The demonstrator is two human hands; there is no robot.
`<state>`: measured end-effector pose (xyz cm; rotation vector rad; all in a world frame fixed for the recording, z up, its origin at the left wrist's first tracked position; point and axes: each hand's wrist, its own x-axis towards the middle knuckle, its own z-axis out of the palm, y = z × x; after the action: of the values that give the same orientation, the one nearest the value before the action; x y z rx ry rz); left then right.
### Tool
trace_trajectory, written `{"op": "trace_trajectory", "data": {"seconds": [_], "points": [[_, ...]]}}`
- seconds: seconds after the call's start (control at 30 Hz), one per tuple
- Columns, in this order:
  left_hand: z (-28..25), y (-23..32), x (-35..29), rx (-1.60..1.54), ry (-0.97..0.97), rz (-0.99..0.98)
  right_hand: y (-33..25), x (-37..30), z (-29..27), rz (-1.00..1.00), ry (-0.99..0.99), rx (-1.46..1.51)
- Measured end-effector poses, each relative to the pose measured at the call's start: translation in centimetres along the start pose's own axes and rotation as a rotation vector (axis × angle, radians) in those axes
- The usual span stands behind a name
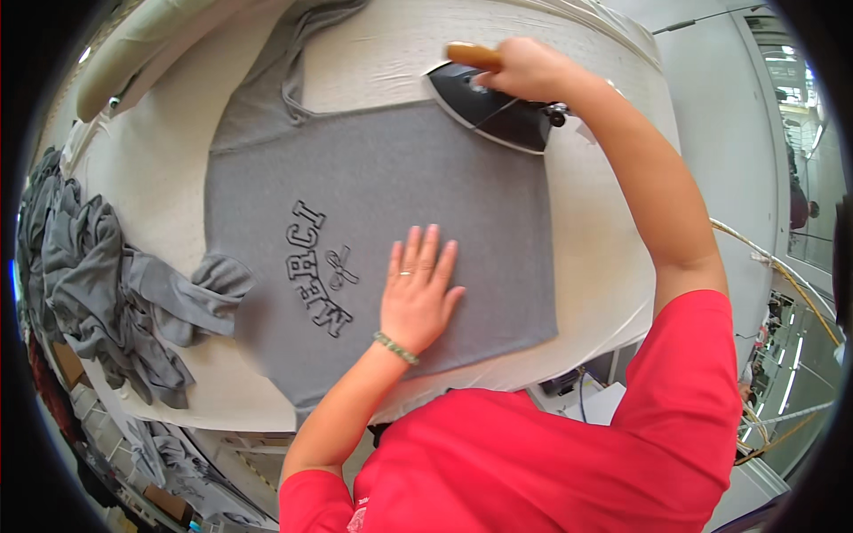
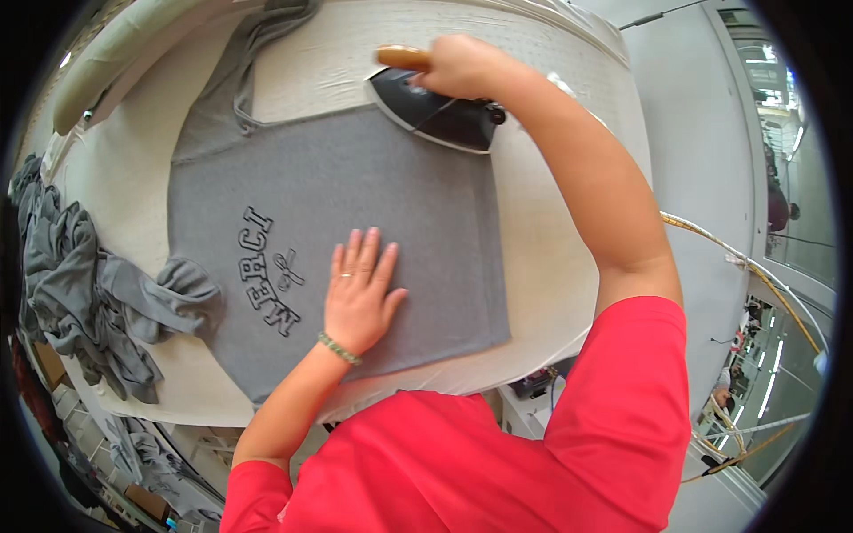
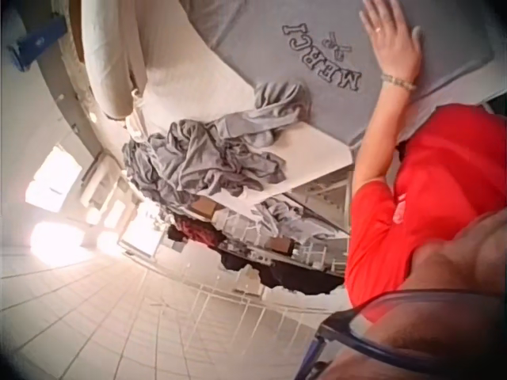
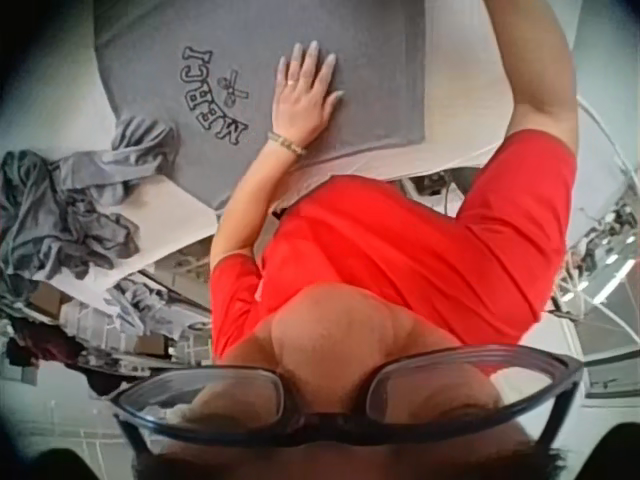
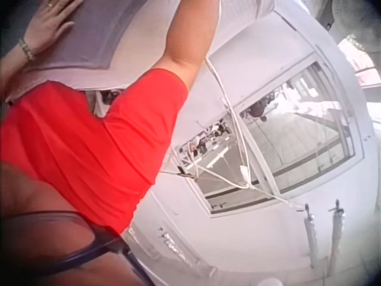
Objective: Ironing and folding grey sweatshirts on an industrial ironing table.
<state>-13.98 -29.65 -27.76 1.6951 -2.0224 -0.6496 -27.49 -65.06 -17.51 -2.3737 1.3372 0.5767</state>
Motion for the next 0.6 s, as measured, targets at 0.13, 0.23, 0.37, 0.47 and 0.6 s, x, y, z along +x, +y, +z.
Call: {"op": "trace_trajectory", "data": {"seconds": [0.13, 0.23, 0.37, 0.47, 0.6], "points": [[5.4, 6.7, 0.9, -0.109, -0.157, 0.219, 6.8, -1.6, 2.5, -0.017, 0.111, 0.138], [8.2, 9.7, 0.0, -0.085, -0.219, 0.275, 7.7, -4.0, 3.2, -0.088, 0.092, 0.222], [9.9, 12.0, -2.0, -0.003, -0.253, 0.299, 6.9, -8.1, 5.7, -0.188, 0.035, 0.195], [10.5, 13.7, -4.2, 0.057, -0.255, 0.297, 5.9, -12.7, 7.5, -0.272, -0.006, 0.155], [12.0, 15.7, -6.5, 0.091, -0.253, 0.322, 5.2, -17.5, 10.1, -0.304, -0.040, 0.119]]}}
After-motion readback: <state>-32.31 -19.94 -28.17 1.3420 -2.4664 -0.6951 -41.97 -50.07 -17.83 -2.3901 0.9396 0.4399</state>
